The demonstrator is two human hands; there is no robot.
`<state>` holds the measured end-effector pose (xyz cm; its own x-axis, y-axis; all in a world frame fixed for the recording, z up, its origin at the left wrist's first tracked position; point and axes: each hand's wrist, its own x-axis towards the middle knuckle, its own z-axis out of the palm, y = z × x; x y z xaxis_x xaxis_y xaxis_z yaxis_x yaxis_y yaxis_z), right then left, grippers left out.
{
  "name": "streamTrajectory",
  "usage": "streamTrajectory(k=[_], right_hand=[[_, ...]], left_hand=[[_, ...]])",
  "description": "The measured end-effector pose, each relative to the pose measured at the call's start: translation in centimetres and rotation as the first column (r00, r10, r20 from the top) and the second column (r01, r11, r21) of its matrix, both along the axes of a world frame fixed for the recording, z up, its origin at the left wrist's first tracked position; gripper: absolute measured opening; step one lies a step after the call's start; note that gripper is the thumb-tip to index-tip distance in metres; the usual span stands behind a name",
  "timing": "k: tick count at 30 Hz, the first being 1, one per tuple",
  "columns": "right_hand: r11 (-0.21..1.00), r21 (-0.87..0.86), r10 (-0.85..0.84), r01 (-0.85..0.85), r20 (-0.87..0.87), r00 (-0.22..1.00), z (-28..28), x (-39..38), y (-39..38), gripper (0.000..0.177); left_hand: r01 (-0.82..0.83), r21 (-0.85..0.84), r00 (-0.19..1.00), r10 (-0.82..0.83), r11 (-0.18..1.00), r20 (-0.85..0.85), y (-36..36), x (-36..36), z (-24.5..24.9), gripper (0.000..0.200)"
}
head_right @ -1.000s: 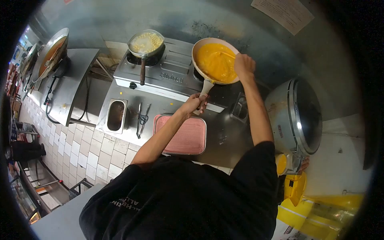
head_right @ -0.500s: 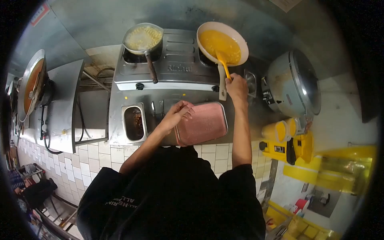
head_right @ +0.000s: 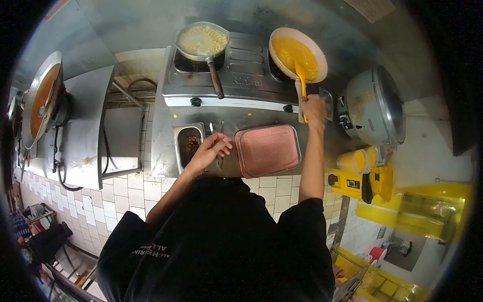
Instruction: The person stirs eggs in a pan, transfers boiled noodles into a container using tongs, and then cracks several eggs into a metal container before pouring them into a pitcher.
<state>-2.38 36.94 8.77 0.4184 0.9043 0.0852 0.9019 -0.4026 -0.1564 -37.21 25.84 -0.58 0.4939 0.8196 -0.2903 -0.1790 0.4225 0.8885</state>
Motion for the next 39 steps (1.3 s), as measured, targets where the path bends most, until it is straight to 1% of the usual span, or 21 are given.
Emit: streamTrajectory(k=[5, 7, 8, 9, 11, 12, 13, 16, 17, 18, 19, 20, 25, 27, 28, 30, 32, 34, 36, 38, 39], right_hand=[[0.991, -0.133, 0.03, -0.022, 0.06, 0.998, 0.8, -0.5, 0.4, 0.037], [0.996, -0.087, 0.001, 0.008, 0.102, 0.995, 1.1, -0.9, 0.0, 0.042], [0.984, 0.175, -0.017, -0.034, 0.282, 0.959, 0.4, -1.7, -0.5, 0.039], [0.983, 0.174, 0.001, -0.052, 0.281, 0.96, 0.6, -3.1, -0.1, 0.039], [0.822, 0.512, 0.236, -0.25, 0.093, 0.967, 1.2, -6.7, -0.1, 0.033], [0.837, 0.506, 0.335, -0.209, -0.172, 0.926, 0.9, -9.7, -0.2, 0.028], [0.787, 0.52, 0.482, -0.332, -0.184, 0.857, -0.9, -11.0, 0.4, 0.026], [0.875, 0.301, 0.468, -0.38, -0.319, 0.824, -5.0, -17.3, -0.2, 0.033], [0.907, 0.125, 0.418, -0.402, -0.377, 0.826, -8.5, -17.8, -0.7, 0.036], [0.884, -0.13, 0.342, -0.45, -0.477, 0.81, -8.4, -19.3, -2.5, 0.039], [0.777, -0.451, 0.23, -0.439, -0.445, 0.865, -9.8, -20.6, -3.5, 0.045], [0.664, -0.605, 0.205, -0.44, -0.419, 0.885, -11.6, -21.1, -4.8, 0.048], [0.545, -0.721, 0.196, -0.428, -0.387, 0.901, -16.2, -22.3, -10.5, 0.046], [0.76, -0.511, 0.325, -0.401, -0.235, 0.916, -17.0, -22.1, -12.2, 0.044], [0.761, -0.507, 0.33, -0.404, -0.234, 0.915, -17.5, -21.5, -12.6, 0.044], [0.859, -0.39, 0.181, -0.33, -0.371, 0.911, -17.7, -19.1, -12.7, 0.042], [0.921, -0.263, 0.098, -0.288, -0.56, 0.823, -13.9, -16.6, -13.2, 0.042], [0.951, -0.168, 0.091, -0.26, -0.65, 0.755, -8.0, -14.6, -13.4, 0.038], [0.955, -0.226, -0.014, -0.191, -0.679, 0.734, -2.3, -13.6, -12.3, 0.035], [0.925, -0.058, 0.319, -0.376, -0.422, 0.849, -0.2, -12.1, -9.0, 0.036], [0.899, 0.108, 0.433, -0.425, -0.36, 0.826, 0.2, -12.5, -6.7, 0.035]], left_hand=[[-0.026, 0.049, 1.0, 0.026, 0.998, 0.002, 0.0, -1.9, -0.4, 0.02], [-0.047, 0.061, 0.999, 0.046, 0.997, 0.013, -0.1, -3.1, 0.0, 0.02], [-0.049, 0.071, 0.999, 0.048, 0.996, 0.02, -0.3, -3.7, 0.2, 0.019], [-0.054, 0.083, 0.998, 0.052, 0.995, 0.024, -0.3, -4.4, 0.4, 0.019], [-0.09, 0.132, 0.996, 0.086, 0.987, 0.033, -0.8, -5.4, 0.1, 0.019], [-0.14, 0.132, 0.99, 0.137, 0.981, 0.031, -0.9, -6.1, 0.8, 0.018], [-0.185, 0.135, 0.983, 0.183, 0.973, 0.027, -0.8, -6.8, 1.3, 0.018], [-0.399, 0.189, 0.916, 0.398, 0.897, 0.045, -0.6, -8.5, 0.4, 0.019], [-0.453, 0.207, 0.888, 0.46, 0.867, 0.017, -0.4, -9.3, 0.8, 0.02], [-0.451, 0.208, 0.889, 0.458, 0.868, 0.014, -0.4, -10.0, 1.1, 0.02], [-0.51, 0.23, 0.851, 0.525, 0.829, -0.008, -0.4, -10.8, 1.4, 0.02], [-0.567, 0.256, 0.806, 0.592, 0.783, -0.024, -0.2, -11.6, 1.6, 0.021], [-0.638, 0.259, 0.734, 0.674, 0.725, -0.083, -1.4, -14.6, 1.4, 0.026], [-0.631, 0.217, 0.741, 0.662, 0.745, -0.117, -1.9, -15.2, 0.4, 0.026], [-0.634, 0.221, 0.738, 0.665, 0.741, -0.114, -2.1, -15.4, -0.2, 0.026], [-0.603, 0.212, 0.75, 0.637, 0.769, -0.179, -2.5, -15.7, -1.4, 0.025], [-0.596, 0.203, 0.752, 0.629, 0.777, -0.199, -2.6, -16.0, -1.9, 0.024], [-0.589, 0.189, 0.748, 0.618, 0.786, -0.242, -2.5, -16.3, -2.5, 0.023], [-0.592, 0.201, 0.748, 0.625, 0.78, -0.224, -1.8, -16.2, -2.9, 0.023], [-0.595, 0.217, 0.746, 0.632, 0.774, -0.209, -0.8, -15.9, -3.5, 0.023], [-0.586, 0.22, 0.754, 0.624, 0.78, -0.205, -0.2, -15.6, -3.4, 0.023]])
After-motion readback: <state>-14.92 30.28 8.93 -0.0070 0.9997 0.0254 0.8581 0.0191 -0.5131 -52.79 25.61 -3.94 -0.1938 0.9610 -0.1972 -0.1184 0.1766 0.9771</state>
